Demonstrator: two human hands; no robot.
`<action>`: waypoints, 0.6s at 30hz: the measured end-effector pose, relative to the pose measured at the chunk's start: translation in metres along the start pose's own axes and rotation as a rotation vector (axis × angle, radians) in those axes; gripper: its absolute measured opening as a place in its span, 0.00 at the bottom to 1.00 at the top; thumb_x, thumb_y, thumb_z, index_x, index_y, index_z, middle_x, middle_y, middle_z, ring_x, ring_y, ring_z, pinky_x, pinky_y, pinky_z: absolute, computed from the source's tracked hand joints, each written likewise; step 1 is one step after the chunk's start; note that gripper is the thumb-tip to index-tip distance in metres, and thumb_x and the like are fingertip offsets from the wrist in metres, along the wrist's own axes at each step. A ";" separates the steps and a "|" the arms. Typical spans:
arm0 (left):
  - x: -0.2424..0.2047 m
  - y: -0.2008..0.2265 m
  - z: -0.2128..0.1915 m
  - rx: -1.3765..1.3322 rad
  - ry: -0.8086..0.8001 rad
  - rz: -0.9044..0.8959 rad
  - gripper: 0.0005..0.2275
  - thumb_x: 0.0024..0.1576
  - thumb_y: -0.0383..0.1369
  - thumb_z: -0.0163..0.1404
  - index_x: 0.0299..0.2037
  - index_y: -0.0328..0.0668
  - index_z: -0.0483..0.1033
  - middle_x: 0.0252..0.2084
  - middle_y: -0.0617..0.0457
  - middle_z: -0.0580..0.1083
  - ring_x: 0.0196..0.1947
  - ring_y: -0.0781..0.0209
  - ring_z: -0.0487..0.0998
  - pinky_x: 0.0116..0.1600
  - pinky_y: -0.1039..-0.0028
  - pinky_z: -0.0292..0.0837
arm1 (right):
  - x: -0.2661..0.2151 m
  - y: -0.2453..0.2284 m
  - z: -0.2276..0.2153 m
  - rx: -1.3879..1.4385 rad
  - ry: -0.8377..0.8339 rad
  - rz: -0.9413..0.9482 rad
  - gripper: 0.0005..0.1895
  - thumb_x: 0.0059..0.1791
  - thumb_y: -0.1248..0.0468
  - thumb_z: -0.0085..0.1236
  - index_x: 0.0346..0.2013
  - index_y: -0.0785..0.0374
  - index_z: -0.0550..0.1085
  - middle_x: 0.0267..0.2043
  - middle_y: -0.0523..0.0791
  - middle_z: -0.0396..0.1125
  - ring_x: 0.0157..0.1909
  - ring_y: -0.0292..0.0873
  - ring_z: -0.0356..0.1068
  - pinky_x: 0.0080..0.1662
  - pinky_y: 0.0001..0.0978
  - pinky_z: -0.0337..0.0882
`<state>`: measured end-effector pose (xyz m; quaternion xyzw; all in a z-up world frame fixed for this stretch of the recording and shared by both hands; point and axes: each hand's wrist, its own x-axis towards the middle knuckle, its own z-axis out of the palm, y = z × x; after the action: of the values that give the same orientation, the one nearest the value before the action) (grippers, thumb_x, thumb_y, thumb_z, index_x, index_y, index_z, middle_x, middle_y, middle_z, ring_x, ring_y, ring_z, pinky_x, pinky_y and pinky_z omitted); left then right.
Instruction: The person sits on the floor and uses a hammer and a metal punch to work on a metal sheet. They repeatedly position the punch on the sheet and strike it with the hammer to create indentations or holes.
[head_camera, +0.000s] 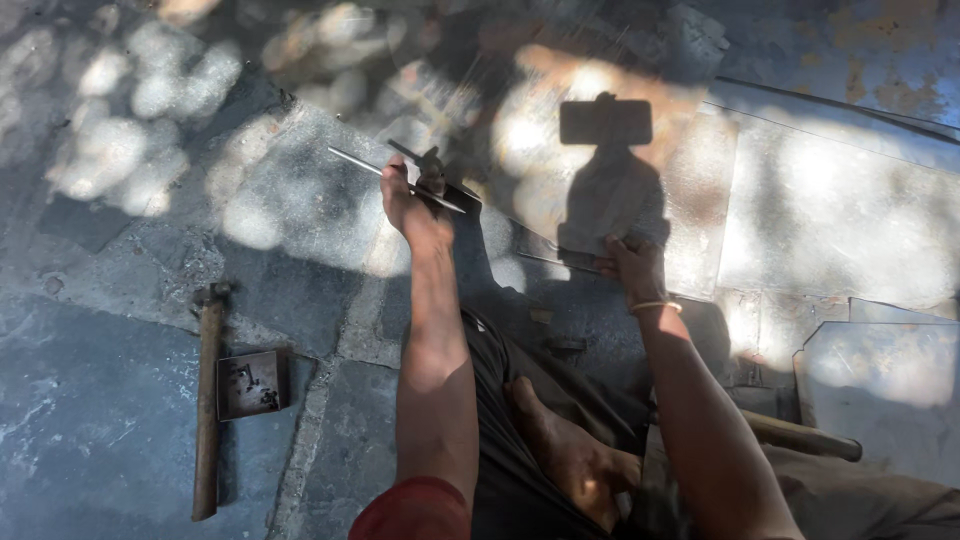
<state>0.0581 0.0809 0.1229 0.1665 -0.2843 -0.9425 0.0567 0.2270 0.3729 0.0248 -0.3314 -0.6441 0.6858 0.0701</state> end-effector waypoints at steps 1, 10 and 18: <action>0.004 -0.005 -0.006 0.077 0.007 0.029 0.12 0.68 0.37 0.39 0.50 0.38 0.70 0.32 0.45 0.75 0.23 0.64 0.72 0.28 0.76 0.69 | 0.004 0.002 0.010 -0.068 -0.002 -0.016 0.13 0.55 0.64 0.58 0.42 0.76 0.77 0.31 0.50 0.74 0.30 0.42 0.77 0.28 0.24 0.74; -0.019 -0.094 -0.012 0.653 -0.525 -0.261 0.07 0.66 0.28 0.43 0.49 0.33 0.59 0.40 0.42 0.77 0.30 0.56 0.83 0.30 0.70 0.82 | -0.021 -0.023 -0.005 -0.117 -0.085 -0.012 0.18 0.55 0.55 0.50 0.39 0.69 0.76 0.33 0.48 0.77 0.33 0.43 0.80 0.35 0.32 0.81; -0.042 -0.104 -0.009 0.852 -0.626 -0.071 0.11 0.64 0.31 0.46 0.50 0.34 0.59 0.35 0.43 0.76 0.29 0.57 0.83 0.29 0.71 0.83 | -0.124 0.052 -0.223 -1.736 -0.539 0.191 0.22 0.46 0.42 0.63 0.48 0.47 0.73 0.48 0.42 0.73 0.46 0.39 0.76 0.46 0.32 0.79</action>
<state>0.0991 0.1710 0.0704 -0.1053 -0.6394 -0.7494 -0.1355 0.4613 0.4858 0.0324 -0.1480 -0.8981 0.0175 -0.4137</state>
